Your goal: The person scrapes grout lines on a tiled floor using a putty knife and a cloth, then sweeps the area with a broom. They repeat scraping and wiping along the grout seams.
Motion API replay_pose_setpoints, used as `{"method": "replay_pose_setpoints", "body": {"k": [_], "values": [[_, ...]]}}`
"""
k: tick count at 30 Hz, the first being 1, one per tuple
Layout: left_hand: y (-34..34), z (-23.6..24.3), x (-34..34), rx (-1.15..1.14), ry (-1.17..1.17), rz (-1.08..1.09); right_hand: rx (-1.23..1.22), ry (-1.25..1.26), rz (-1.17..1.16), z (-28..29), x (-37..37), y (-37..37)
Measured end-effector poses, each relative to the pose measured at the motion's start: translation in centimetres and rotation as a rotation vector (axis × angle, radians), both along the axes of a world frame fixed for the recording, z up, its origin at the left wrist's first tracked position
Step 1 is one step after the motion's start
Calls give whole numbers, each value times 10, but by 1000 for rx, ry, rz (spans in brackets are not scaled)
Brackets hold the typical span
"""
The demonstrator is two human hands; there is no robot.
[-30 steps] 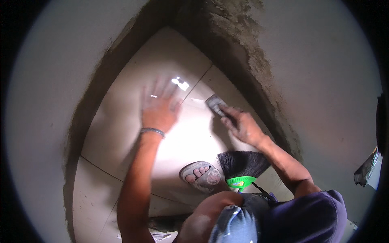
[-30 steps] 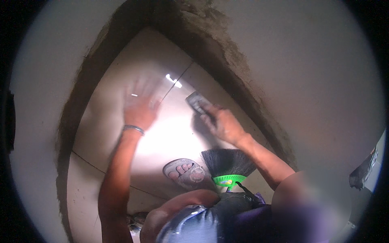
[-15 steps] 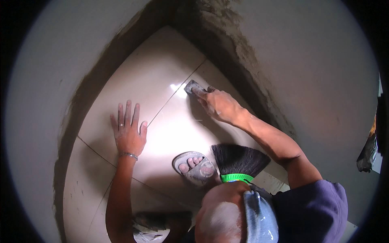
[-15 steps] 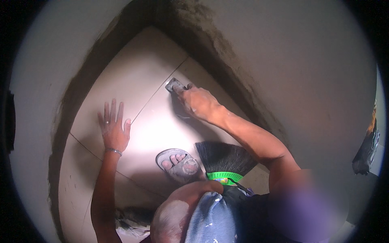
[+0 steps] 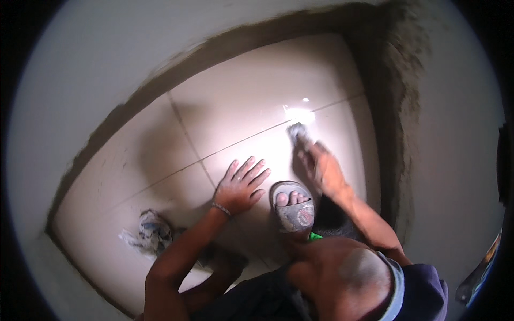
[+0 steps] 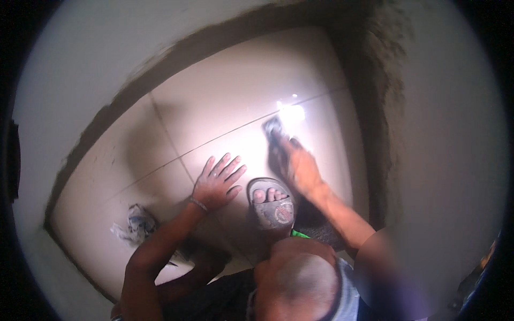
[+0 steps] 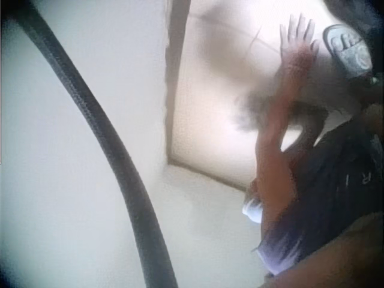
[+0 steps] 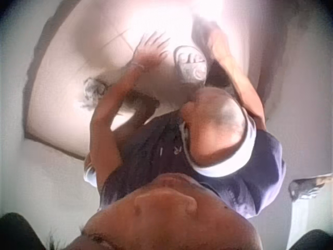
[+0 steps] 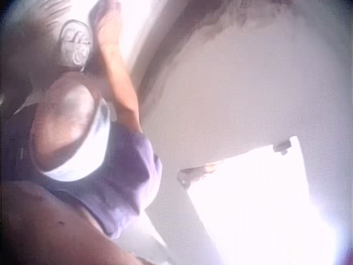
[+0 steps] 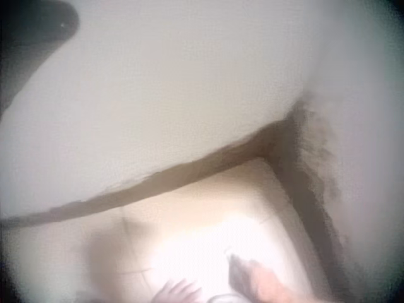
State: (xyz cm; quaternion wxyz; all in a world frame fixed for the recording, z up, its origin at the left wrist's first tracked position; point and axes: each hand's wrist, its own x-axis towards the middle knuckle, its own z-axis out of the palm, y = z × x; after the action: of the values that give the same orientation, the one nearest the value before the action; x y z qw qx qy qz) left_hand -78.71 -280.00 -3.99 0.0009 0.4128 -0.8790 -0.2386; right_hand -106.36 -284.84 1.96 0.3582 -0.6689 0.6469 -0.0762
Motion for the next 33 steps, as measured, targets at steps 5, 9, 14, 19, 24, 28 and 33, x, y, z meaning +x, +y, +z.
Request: {"method": "replay_pose_setpoints", "body": {"k": [5, 9, 14, 19, 24, 28, 33], "values": [[-53, -8, 88, -144, -255, 502, 109, -261, 213, -2, 54, 9], [-48, -51, 216, -333, -501, 1060, 167, 19, 420, 8, 87, -29], [-24, -67, 217, -369, -605, 1152, 197, -135, 760, 11, 117, -18], [3, -22, 48, -108, 17, 524, 140, -173, 603, -13, 97, -76], [-16, -8, 61, -132, 70, 475, 531, -418, -77, 41, 48, -117], [-89, -37, 156, -372, -244, 976, 759, -847, -522, 62, 50, -111], [-96, -48, 122, -362, -427, 980, 822, -1442, -639, 32, 45, -91]]}}
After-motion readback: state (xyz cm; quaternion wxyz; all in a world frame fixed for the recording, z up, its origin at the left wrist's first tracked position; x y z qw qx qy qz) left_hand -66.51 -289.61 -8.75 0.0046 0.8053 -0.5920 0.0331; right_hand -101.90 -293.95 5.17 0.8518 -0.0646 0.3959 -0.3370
